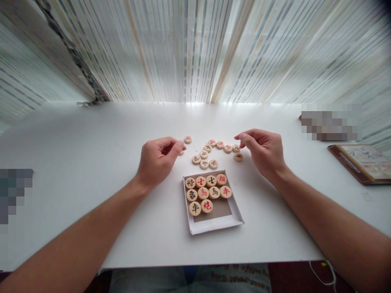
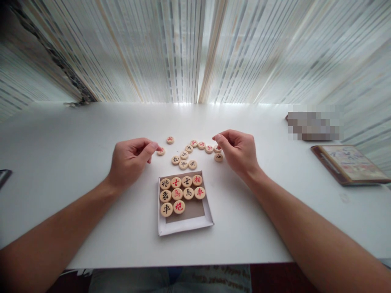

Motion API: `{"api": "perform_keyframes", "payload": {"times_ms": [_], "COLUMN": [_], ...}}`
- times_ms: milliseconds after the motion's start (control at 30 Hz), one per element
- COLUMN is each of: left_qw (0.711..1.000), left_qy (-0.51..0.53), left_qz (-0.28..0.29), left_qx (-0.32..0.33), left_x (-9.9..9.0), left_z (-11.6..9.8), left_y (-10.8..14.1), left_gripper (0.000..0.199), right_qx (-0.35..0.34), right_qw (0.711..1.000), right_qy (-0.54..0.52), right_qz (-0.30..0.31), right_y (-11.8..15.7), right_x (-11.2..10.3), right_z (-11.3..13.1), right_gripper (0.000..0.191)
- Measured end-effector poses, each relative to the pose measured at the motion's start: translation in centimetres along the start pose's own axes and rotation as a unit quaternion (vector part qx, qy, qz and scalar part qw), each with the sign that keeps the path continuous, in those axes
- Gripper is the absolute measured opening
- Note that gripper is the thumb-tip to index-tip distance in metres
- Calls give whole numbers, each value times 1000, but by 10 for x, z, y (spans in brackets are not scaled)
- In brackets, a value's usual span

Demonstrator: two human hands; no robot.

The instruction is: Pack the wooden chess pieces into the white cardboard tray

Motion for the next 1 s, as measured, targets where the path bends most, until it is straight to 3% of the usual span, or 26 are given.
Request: {"api": "perform_keyframes", "payload": {"times_ms": [200, 500, 600, 700, 800, 1000], "left_qw": [1000, 999, 999, 999, 999, 999], "left_qy": [-8, 14, 22, 17, 12, 1], "left_qz": [13, 31, 39, 37, 35, 35], "left_qx": [20, 9, 8, 1, -1, -4], "left_x": [3, 10, 12, 12, 13, 13], "left_z": [-8, 2, 5, 8, 8, 6], "left_y": [2, 6, 8, 9, 9, 8], "left_gripper": [30, 30, 31, 28, 23, 15], "right_qx": [9, 20, 12, -16, -43, -50], "right_qw": [1000, 998, 995, 992, 989, 991], "right_qy": [15, 54, 94, 114, 135, 113], "right_qz": [22, 27, 23, 57, 32, 45], "right_y": [4, 9, 12, 16, 20, 17], "right_x": [5, 4, -1, 4, -1, 3], "right_z": [0, 2, -4, -10, -11, -6], "right_gripper": [19, 23, 23, 15, 15, 13]}}
Point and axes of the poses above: each hand's wrist, its own y-axis away from the middle knuckle, its own x-axis out of the palm, z = x × y, the point moved 10 cm from there along -y, towards the middle knuckle, and after that the axes turned 3 degrees about y, right-handed, at the moved point
